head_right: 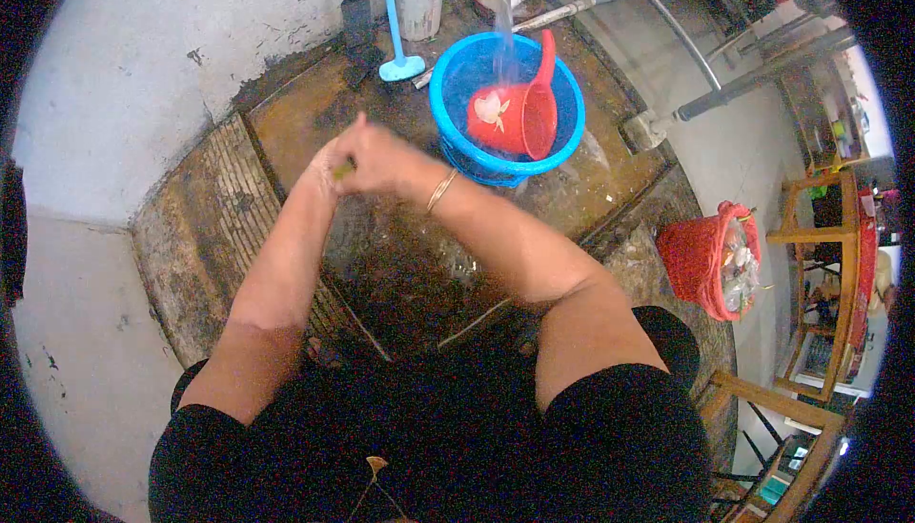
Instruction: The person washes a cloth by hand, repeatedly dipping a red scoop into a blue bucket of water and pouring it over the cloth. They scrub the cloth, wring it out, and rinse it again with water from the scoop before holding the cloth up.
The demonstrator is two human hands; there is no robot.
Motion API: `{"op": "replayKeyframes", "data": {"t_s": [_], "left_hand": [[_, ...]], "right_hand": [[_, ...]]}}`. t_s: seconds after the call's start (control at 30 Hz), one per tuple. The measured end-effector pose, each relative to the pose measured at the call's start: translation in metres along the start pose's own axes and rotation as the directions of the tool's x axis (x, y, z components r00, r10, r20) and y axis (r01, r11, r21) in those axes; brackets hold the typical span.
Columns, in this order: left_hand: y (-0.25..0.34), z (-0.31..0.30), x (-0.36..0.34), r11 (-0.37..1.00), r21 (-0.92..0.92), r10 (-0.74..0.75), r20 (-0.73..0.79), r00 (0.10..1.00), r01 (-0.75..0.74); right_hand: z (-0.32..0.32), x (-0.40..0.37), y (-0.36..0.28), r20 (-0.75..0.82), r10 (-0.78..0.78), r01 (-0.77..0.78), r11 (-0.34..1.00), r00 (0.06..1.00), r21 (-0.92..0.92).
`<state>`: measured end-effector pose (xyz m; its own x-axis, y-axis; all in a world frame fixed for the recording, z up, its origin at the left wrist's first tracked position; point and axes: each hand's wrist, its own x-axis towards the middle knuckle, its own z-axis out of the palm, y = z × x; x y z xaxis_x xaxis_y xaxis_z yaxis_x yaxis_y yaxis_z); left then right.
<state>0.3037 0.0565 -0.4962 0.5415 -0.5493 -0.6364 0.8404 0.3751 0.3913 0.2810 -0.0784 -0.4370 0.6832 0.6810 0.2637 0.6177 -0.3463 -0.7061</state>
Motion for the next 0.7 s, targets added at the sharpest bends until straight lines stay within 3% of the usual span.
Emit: {"op": "replayKeyframes", "data": {"t_s": [0.03,0.1,0.13,0.23,0.3,0.33,0.37,0.4,0.43,0.5,0.53,0.57,0.63,0.67,0.7], "left_hand": [[0.003,0.011,-0.014,0.998,-0.031,0.056,-0.001,0.998,-0.056],[0.009,0.033,-0.035,0.982,-0.090,0.165,-0.006,0.986,-0.165],[0.011,0.041,-0.038,0.972,-0.125,0.216,0.139,0.967,-0.199],[0.004,0.047,-0.036,0.971,-0.055,0.238,0.179,0.955,-0.232],[0.004,0.055,-0.031,0.968,-0.020,0.249,0.210,0.946,-0.250],[0.005,0.057,-0.029,0.961,-0.085,0.275,0.259,0.926,-0.262],[0.003,0.058,-0.029,0.951,-0.151,0.305,0.301,0.904,-0.271],[0.002,0.071,-0.036,0.903,-0.274,0.403,0.279,0.872,-0.330],[0.003,0.087,-0.050,0.902,-0.275,0.406,0.276,0.871,-0.333],[0.003,0.111,-0.074,0.890,-0.351,0.437,0.477,0.763,-0.291],[0.003,0.107,-0.066,0.913,-0.299,0.387,0.415,0.823,-0.278],[0.004,0.102,-0.060,0.914,-0.297,0.385,0.417,0.823,-0.277],[0.008,0.098,-0.056,0.925,-0.251,0.346,0.251,0.904,-0.284],[0.013,0.097,-0.052,0.932,-0.348,0.228,0.352,0.908,-0.099],[0.016,0.092,-0.048,0.931,-0.351,0.229,0.354,0.907,-0.098]], "right_hand": [[-0.019,0.005,-0.003,-0.064,0.060,-0.059,0.998,0.996,0.032],[-0.040,0.017,0.010,-0.198,0.345,-0.330,0.938,0.918,0.102],[-0.042,0.023,0.022,-0.203,0.344,-0.330,0.938,0.917,0.102],[-0.042,0.035,0.032,-0.179,0.445,-0.421,0.893,0.878,0.158],[-0.047,0.036,0.025,-0.012,0.474,-0.421,0.793,0.880,0.441],[-0.068,0.028,-0.007,0.201,0.535,-0.505,0.515,0.821,0.693],[-0.059,0.027,0.024,0.254,0.466,-0.405,0.258,0.848,0.877],[-0.055,0.022,0.037,0.246,0.366,-0.298,0.090,0.897,0.950],[-0.055,0.019,0.044,0.213,0.269,-0.195,-0.091,0.939,0.977],[-0.061,0.015,0.022,0.201,0.244,-0.185,-0.090,0.949,0.979],[-0.065,0.014,0.011,0.185,0.220,-0.169,-0.088,0.958,0.982],[-0.068,0.019,0.011,0.182,0.221,-0.166,-0.088,0.958,0.982],[-0.074,0.033,0.005,0.068,0.286,-0.144,0.252,0.956,0.957],[-0.073,0.036,0.001,0.090,0.387,-0.172,0.184,0.918,0.968],[-0.072,0.038,0.002,0.092,0.389,-0.176,0.186,0.917,0.967]]}}
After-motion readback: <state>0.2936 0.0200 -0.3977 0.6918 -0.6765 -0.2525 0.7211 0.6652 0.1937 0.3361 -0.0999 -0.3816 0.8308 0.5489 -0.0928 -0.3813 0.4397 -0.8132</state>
